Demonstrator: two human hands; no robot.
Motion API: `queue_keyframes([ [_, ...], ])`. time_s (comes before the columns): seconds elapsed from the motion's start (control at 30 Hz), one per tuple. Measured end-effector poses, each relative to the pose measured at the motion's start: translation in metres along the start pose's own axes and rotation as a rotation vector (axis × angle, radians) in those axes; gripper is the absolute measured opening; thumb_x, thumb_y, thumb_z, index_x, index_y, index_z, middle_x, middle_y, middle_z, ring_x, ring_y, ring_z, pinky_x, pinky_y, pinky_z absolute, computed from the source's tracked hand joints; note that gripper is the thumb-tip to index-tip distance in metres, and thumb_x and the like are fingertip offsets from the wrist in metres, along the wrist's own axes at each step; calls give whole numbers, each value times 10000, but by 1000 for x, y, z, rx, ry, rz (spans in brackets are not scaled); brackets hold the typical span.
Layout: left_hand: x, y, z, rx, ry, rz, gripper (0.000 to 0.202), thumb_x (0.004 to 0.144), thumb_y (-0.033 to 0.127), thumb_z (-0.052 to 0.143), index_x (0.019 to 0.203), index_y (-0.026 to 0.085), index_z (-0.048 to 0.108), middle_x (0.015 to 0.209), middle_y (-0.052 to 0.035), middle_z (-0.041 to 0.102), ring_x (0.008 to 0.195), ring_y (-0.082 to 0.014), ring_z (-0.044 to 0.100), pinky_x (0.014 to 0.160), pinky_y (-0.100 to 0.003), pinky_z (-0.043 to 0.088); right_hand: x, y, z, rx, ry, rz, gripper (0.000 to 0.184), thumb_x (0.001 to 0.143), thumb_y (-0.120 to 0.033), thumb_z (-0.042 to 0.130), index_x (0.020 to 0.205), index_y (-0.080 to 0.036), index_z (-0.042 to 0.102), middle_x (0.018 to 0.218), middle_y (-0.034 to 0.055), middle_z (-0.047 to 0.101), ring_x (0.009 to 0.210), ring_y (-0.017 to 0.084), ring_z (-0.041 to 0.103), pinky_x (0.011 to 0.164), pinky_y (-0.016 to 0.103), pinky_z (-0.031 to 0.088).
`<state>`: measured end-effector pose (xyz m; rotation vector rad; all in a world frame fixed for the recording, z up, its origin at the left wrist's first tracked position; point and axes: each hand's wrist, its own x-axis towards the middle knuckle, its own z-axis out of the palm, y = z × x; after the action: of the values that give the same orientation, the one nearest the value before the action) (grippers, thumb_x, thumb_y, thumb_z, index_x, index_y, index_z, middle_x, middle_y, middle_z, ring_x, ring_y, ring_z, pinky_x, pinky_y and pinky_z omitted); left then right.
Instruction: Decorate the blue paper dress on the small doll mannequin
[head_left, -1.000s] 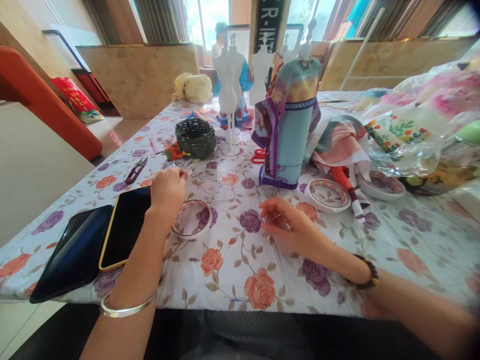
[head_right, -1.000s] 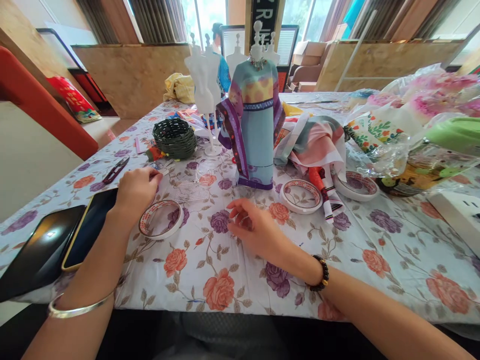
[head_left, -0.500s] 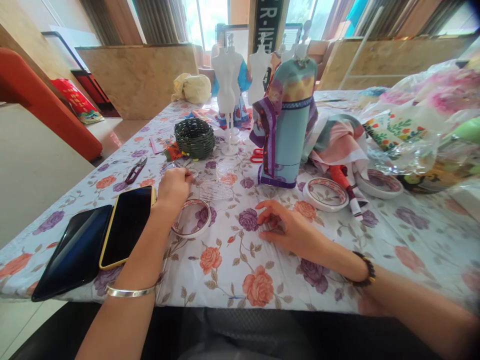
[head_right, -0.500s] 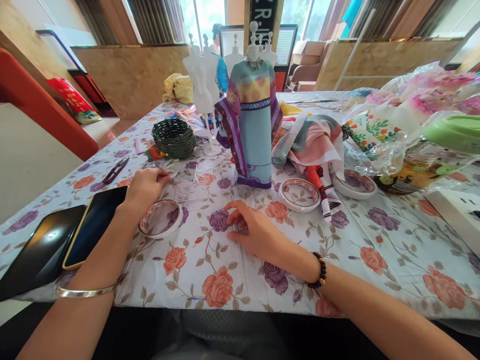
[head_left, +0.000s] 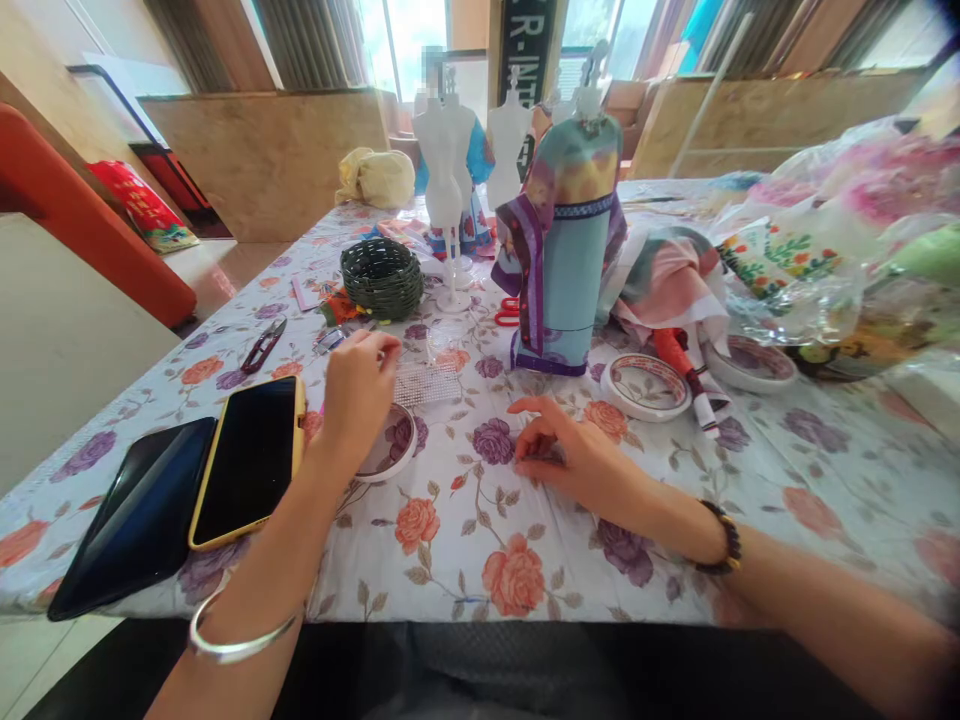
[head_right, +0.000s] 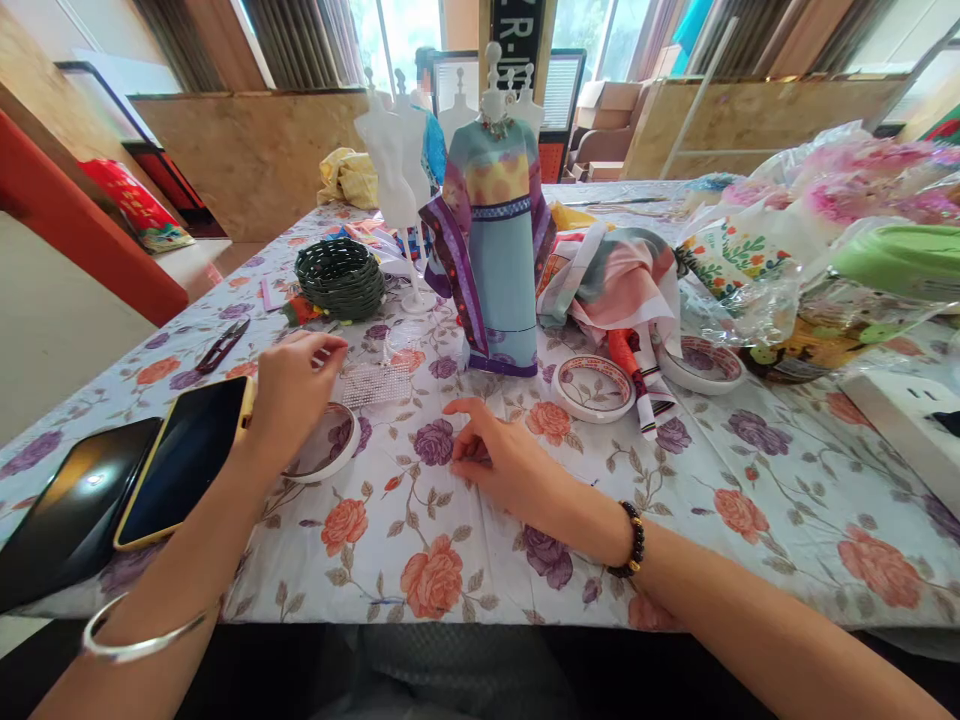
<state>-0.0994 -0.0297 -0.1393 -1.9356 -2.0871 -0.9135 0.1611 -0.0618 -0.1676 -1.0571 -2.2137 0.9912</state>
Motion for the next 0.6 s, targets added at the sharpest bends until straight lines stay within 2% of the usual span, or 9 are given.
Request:
queue_keyframes([
  [0.07, -10, 20, 1, -213, 51, 127, 126, 854, 187, 571, 876, 177, 694, 864, -46, 690, 754, -159, 617, 767, -300, 472, 0, -1, 0, 11, -6, 21, 478, 789, -117, 590, 1210, -269, 421, 837, -32, 666, 763, 135, 631, 762, 296, 512],
  [0.1, -15, 30, 2, -312, 36, 162, 107, 846, 185, 588, 866, 187, 693, 846, -28, 692, 741, -144, 614, 757, -285, 475, 0, -2, 1, 27, 1, 32, 479, 782, -111, 593, 1201, -272, 427, 827, -35, 666, 756, 136, 632, 757, 299, 513],
  [0.17, -24, 48, 2, -520, -47, 150, 92, 846, 196, 598, 860, 200, 688, 855, -4, 703, 730, -120, 618, 745, -257, 482, 1, -4, 2, 99, 31, 58, 476, 768, -105, 610, 1179, -277, 441, 799, -42, 664, 734, 135, 631, 756, 306, 515],
  [0.27, -35, 62, 3, -802, -290, 18, 83, 835, 238, 623, 868, 193, 683, 828, 2, 703, 740, -113, 631, 731, -237, 490, 2, -8, 2, 322, 117, 86, 463, 757, -141, 653, 1149, -280, 448, 761, -60, 656, 687, 122, 625, 730, 303, 520],
  [0.37, -41, 66, 4, -1084, -591, -169, 169, 815, 313, 653, 903, 170, 673, 764, -4, 686, 702, -111, 626, 682, -228, 493, 2, -12, -1, 512, 195, 79, 426, 754, -199, 689, 1106, -270, 460, 761, -60, 651, 686, 116, 625, 694, 287, 520],
  [0.5, -47, 69, 9, -1298, -906, -277, 235, 796, 362, 677, 873, 140, 686, 736, -15, 668, 657, -94, 598, 654, -218, 474, 2, -14, -7, 490, 246, 25, 374, 771, -212, 703, 1076, -257, 492, 770, -54, 652, 726, 111, 629, 732, 282, 506],
  [0.6, -52, 69, 15, -1398, -1009, -330, 263, 772, 398, 700, 778, 135, 704, 694, -17, 655, 631, -87, 578, 632, -214, 453, 2, -15, -8, 402, 255, -16, 318, 796, -181, 678, 1054, -255, 506, 776, -58, 652, 724, 104, 630, 751, 279, 499],
])
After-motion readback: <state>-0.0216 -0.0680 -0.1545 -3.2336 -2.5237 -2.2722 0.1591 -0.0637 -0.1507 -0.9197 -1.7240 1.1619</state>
